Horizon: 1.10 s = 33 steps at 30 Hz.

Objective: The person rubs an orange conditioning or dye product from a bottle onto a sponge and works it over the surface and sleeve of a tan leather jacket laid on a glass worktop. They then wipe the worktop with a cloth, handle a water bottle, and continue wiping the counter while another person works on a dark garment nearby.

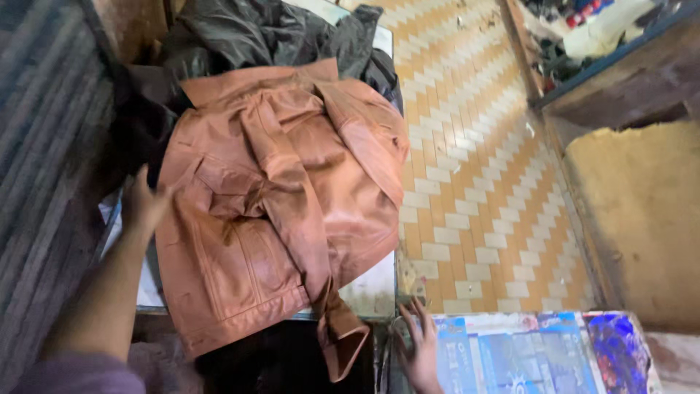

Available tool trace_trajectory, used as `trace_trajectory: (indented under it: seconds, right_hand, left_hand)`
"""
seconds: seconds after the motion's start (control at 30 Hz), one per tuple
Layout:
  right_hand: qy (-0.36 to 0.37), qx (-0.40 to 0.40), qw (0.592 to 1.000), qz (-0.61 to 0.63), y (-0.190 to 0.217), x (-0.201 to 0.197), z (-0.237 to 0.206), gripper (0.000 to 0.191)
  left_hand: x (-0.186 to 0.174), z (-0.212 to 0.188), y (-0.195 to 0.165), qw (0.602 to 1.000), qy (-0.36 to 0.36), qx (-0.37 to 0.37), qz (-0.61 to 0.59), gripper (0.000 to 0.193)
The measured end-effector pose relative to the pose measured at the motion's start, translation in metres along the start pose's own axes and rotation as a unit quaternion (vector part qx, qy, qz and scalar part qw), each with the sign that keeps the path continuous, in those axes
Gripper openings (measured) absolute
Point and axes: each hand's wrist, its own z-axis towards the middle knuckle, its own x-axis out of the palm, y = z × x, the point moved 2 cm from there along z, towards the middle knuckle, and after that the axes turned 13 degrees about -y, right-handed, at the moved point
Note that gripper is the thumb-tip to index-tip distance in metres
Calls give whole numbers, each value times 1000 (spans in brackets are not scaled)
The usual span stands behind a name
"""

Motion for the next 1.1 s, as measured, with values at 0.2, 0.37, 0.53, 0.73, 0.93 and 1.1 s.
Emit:
trace_trajectory:
  seconds: [0.2, 0.37, 0.53, 0.73, 0.93, 1.1]
  right_hand:
    - [-249, 219, 932, -143, -54, -65, -160, 72]
    - [-289, 240, 907, -193, -35, -85, -214, 56]
    - [-234, 258, 918, -191, -13, -91, -201, 55]
    - [-245, 283, 914, -156, 1, -102, -193, 50]
    - [-255, 290, 912, -137, 4, -107, -196, 45]
    - [-269, 286, 912, -121, 1, -108, -200, 42]
  left_hand:
    - [-12, -190, -29, 1000, -18, 8, 6, 38]
    - [13, -326, -83, 951, 193, -148, -188, 33]
    - [34, -375, -147, 974, 179, 34, -136, 58]
    - [57, -377, -183, 965, 253, -57, -44, 84]
    - [35, -354, -151, 938, 277, -111, -179, 63]
    - [-55, -266, -86, 939, 287, -14, -191, 56]
